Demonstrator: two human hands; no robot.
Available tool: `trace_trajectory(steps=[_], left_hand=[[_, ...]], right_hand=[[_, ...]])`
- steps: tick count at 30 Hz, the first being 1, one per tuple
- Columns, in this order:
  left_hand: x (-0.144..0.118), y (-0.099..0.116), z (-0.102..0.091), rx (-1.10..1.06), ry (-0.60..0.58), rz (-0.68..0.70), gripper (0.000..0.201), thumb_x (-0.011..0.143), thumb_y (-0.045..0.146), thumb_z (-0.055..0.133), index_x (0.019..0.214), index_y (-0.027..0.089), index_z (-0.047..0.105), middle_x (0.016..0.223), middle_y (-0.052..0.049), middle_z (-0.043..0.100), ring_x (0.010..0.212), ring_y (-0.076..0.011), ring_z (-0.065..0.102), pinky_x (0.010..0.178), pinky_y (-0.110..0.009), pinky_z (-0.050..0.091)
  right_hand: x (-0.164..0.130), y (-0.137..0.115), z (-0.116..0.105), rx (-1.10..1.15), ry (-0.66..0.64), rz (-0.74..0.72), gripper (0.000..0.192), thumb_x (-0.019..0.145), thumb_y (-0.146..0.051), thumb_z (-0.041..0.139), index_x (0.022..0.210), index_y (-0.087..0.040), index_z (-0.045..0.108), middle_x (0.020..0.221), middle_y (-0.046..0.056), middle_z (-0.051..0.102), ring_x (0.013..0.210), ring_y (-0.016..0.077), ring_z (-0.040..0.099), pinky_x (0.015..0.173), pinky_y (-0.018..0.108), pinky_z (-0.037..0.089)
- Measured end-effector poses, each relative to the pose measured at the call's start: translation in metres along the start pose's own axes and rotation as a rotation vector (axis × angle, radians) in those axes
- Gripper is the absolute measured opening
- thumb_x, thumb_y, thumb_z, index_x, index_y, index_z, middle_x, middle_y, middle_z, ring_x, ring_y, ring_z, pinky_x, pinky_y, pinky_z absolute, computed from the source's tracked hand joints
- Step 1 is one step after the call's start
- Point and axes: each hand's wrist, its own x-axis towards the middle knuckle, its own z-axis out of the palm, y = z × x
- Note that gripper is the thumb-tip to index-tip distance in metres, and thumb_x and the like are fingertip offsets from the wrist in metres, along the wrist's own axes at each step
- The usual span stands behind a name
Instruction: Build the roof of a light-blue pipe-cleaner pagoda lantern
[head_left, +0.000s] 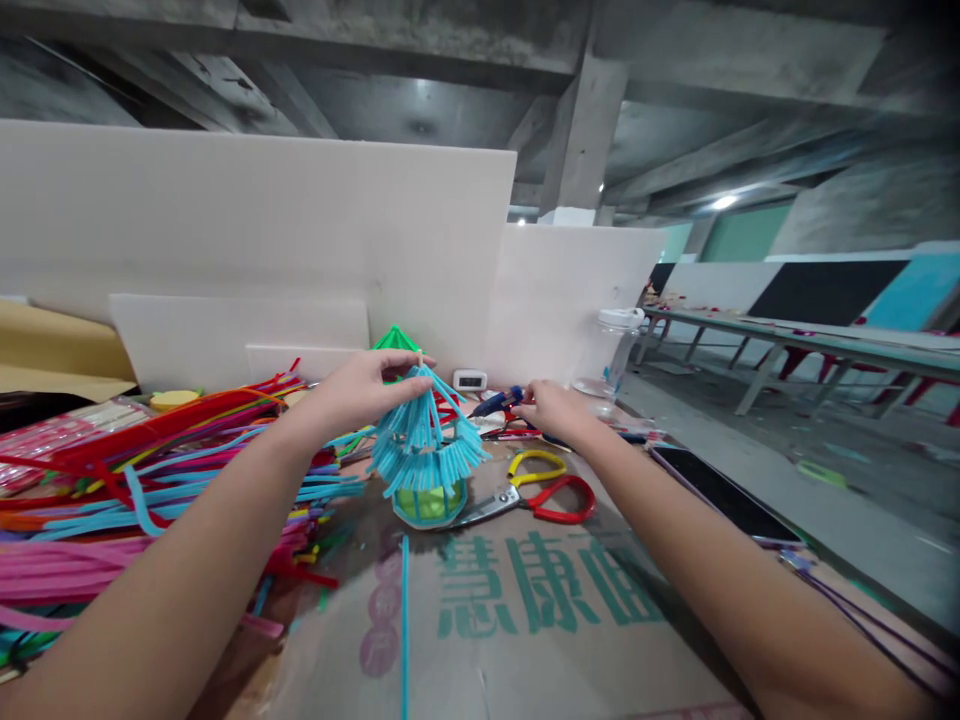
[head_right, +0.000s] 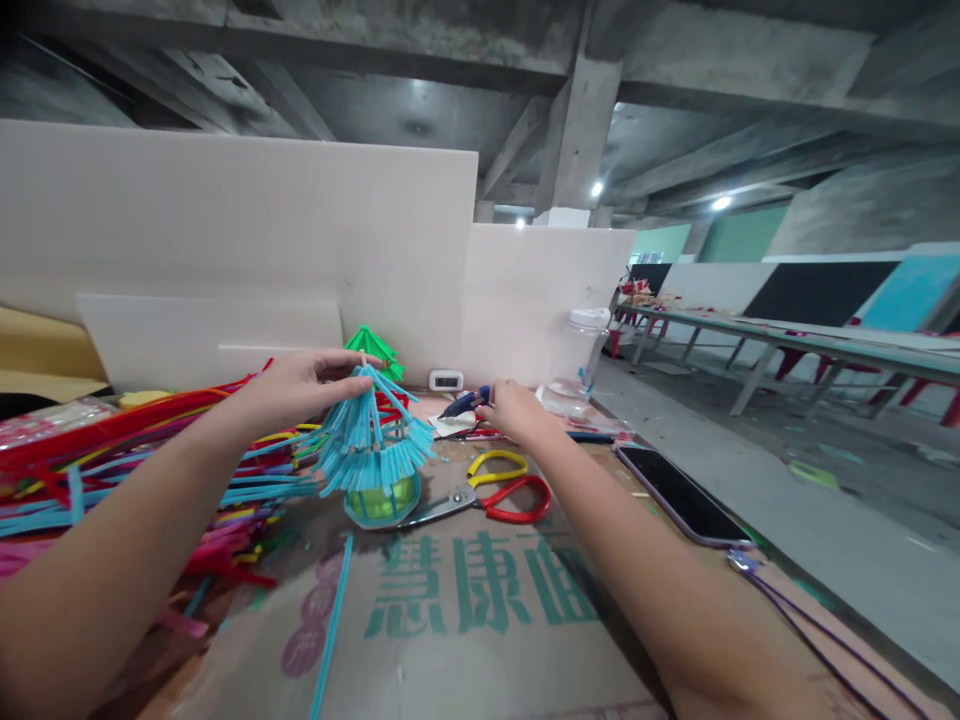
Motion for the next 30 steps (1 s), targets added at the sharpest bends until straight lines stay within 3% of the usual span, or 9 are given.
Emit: trace_trajectory(steps=[4, 8, 13, 18, 21, 26, 28, 30], left_hand=[[-0.002, 0.001, -0.002, -0.126, -0.102, -0.053, 0.059, 0.085, 0.055, 0.060, 0.132, 0.019, 0.061, 0.116, -0.009, 0.072, 0.098, -0.0276, 0.067, 0.076, -0.035, 0.053], [-0.004, 0.005, -0.002, -0.112, -0.083, -0.030, 0.057, 0.085, 0.052, 0.059, 0.130, 0.019, 0.063, 0.120, -0.010, 0.071, 0.102, -0.0279, 0.066, 0.082, -0.037, 0.053], [-0.004, 0.004, -0.002, -0.062, -0.086, -0.021, 0.057, 0.085, 0.055, 0.059, 0.131, 0.021, 0.063, 0.115, -0.008, 0.072, 0.100, -0.0277, 0.066, 0.082, -0.037, 0.054], [-0.001, 0.000, 0.000, -0.038, -0.087, 0.034, 0.049, 0.084, 0.053, 0.063, 0.124, 0.024, 0.066, 0.115, -0.005, 0.072, 0.103, -0.0264, 0.067, 0.084, -0.035, 0.053], [0.000, -0.001, 0.003, -0.106, -0.105, 0.023, 0.047, 0.087, 0.050, 0.061, 0.127, 0.025, 0.064, 0.114, -0.005, 0.072, 0.099, -0.0247, 0.068, 0.080, -0.033, 0.053], [-0.001, 0.002, 0.002, -0.081, -0.099, 0.008, 0.050, 0.087, 0.051, 0.061, 0.127, 0.022, 0.064, 0.114, -0.007, 0.072, 0.100, -0.0252, 0.067, 0.083, -0.034, 0.053], [-0.003, 0.004, -0.002, -0.020, -0.114, 0.024, 0.053, 0.085, 0.054, 0.061, 0.128, 0.023, 0.063, 0.117, -0.007, 0.071, 0.105, -0.0263, 0.066, 0.088, -0.036, 0.052], [-0.006, 0.007, -0.005, 0.042, -0.141, 0.039, 0.056, 0.084, 0.055, 0.063, 0.131, 0.025, 0.060, 0.123, -0.006, 0.068, 0.111, -0.0265, 0.063, 0.094, -0.036, 0.050]], right_hand=[[0.004, 0.018, 0.027, 0.071, -0.091, -0.002, 0.039, 0.083, -0.036, 0.069, 0.116, -0.015, 0.065, 0.116, 0.014, 0.070, 0.102, 0.0252, 0.066, 0.080, 0.028, 0.046], [0.010, 0.025, 0.044, 0.143, -0.094, 0.039, 0.045, 0.089, -0.035, 0.063, 0.129, -0.013, 0.057, 0.124, 0.015, 0.066, 0.107, 0.0255, 0.064, 0.085, 0.030, 0.048], [0.017, 0.033, 0.063, 0.210, -0.100, 0.080, 0.037, 0.094, -0.036, 0.060, 0.125, -0.016, 0.057, 0.122, 0.010, 0.062, 0.104, 0.0222, 0.063, 0.089, 0.043, 0.054], [0.017, 0.034, 0.072, 0.268, -0.058, 0.120, 0.034, 0.095, -0.035, 0.060, 0.123, -0.016, 0.059, 0.123, 0.009, 0.061, 0.104, 0.0218, 0.063, 0.088, 0.043, 0.054], [0.018, 0.030, 0.060, 0.344, 0.024, 0.148, 0.030, 0.094, -0.034, 0.060, 0.117, -0.015, 0.061, 0.115, 0.009, 0.065, 0.100, 0.0208, 0.064, 0.086, 0.041, 0.054], [0.017, 0.015, 0.016, 0.548, 0.159, 0.181, 0.021, 0.089, -0.032, 0.059, 0.087, -0.012, 0.066, 0.075, 0.011, 0.071, 0.077, 0.0244, 0.070, 0.070, 0.033, 0.054], [0.010, 0.005, -0.003, 0.655, 0.173, 0.132, 0.023, 0.088, -0.034, 0.058, 0.082, -0.013, 0.066, 0.074, 0.011, 0.072, 0.072, 0.0222, 0.070, 0.067, 0.032, 0.054], [-0.001, -0.006, -0.018, 0.760, 0.166, 0.055, 0.022, 0.086, -0.035, 0.060, 0.086, -0.014, 0.066, 0.088, 0.011, 0.075, 0.075, 0.0198, 0.072, 0.070, 0.030, 0.056]])
